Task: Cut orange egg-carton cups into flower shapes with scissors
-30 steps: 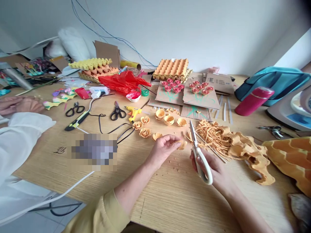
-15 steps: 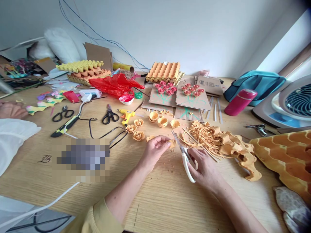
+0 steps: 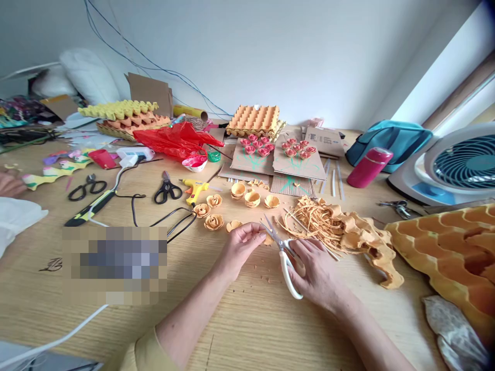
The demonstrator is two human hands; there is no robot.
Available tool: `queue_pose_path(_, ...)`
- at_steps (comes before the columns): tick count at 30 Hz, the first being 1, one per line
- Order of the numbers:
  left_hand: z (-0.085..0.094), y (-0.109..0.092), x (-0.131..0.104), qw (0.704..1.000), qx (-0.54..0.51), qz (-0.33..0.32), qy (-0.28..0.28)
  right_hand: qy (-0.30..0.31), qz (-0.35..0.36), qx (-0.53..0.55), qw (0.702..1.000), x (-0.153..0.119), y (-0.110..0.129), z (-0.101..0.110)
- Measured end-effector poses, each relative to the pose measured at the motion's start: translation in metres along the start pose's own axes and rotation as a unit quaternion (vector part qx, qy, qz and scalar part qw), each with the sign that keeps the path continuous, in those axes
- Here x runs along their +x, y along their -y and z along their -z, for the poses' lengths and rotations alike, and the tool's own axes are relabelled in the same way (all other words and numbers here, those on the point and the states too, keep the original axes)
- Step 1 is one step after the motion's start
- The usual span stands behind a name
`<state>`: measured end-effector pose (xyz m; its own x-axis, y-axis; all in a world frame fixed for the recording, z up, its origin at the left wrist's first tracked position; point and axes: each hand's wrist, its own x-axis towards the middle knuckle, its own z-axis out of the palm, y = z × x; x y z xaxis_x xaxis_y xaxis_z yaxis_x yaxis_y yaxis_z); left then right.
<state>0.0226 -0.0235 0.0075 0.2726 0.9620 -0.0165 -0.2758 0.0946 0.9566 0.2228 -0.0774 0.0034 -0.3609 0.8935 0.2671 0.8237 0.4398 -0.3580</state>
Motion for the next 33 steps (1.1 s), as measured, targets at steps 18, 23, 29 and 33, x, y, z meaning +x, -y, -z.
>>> queue_pose_path(18, 0.001, 0.006, -0.002, 0.998, -0.026, -0.003, 0.062, -0.007, 0.044, -0.003, 0.999, 0.0, 0.004, 0.004)
queue_pose_path(23, 0.003, 0.009, -0.002, 0.997, -0.048, 0.0, 0.068, -0.008, 0.051, 0.006, 0.999, -0.001, 0.003, 0.003)
queue_pose_path(29, 0.002, 0.011, -0.002, 0.996, -0.064, 0.012, 0.064, -0.024, 0.064, 0.029, 0.997, -0.001, 0.004, 0.002)
queue_pose_path(33, 0.001, 0.01, -0.002, 0.995, -0.075, 0.016, 0.067, -0.029, 0.069, 0.042, 0.996, -0.001, 0.004, 0.001)
